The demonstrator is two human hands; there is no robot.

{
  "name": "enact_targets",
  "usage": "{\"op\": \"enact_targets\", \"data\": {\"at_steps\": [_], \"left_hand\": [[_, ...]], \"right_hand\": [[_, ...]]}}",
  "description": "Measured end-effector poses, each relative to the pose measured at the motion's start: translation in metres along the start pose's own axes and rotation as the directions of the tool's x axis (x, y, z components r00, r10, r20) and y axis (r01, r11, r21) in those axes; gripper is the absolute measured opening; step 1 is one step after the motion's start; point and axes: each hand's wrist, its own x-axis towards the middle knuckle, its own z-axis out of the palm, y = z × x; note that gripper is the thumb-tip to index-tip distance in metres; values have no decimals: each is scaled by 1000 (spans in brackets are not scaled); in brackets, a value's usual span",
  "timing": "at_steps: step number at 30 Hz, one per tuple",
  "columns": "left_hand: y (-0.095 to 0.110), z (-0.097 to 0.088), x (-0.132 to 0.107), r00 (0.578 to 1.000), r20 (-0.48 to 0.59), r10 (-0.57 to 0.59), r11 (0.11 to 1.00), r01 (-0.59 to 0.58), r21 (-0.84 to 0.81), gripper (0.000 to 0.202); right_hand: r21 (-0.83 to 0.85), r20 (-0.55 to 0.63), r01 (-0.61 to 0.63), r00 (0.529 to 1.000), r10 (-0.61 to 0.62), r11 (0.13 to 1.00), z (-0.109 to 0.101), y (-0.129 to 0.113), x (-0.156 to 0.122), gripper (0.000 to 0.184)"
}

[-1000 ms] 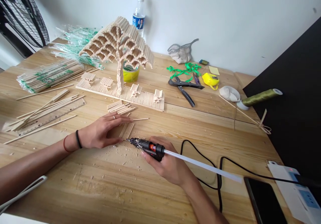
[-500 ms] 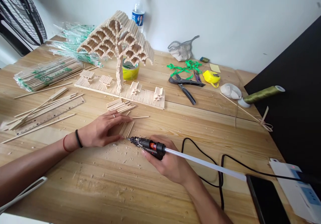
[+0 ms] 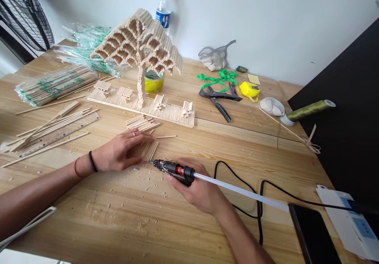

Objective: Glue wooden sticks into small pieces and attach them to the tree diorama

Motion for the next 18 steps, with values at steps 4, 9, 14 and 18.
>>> {"op": "enact_targets", "data": {"at_steps": [4, 9, 14, 18], "left_hand": [[-1, 0, 0, 1000, -2, 17, 1000, -17, -10, 49], [0, 0, 0, 1000, -11, 5, 1000, -5, -13, 50], [1, -1, 1, 1000, -17, 15, 999, -15, -30, 48], [1, -2, 0, 1000, -13, 14, 1000, -14, -9, 47]], "right_hand": [[17, 12, 4, 1000, -4, 1000, -1, -2, 1, 25], [30, 3, -7, 1000, 7, 1000, -1, -4, 2, 22], [52, 5, 13, 1000, -13, 999, -1, -8, 5, 20], [58, -28, 35, 999, -34, 998, 0, -9, 6, 18]]}}
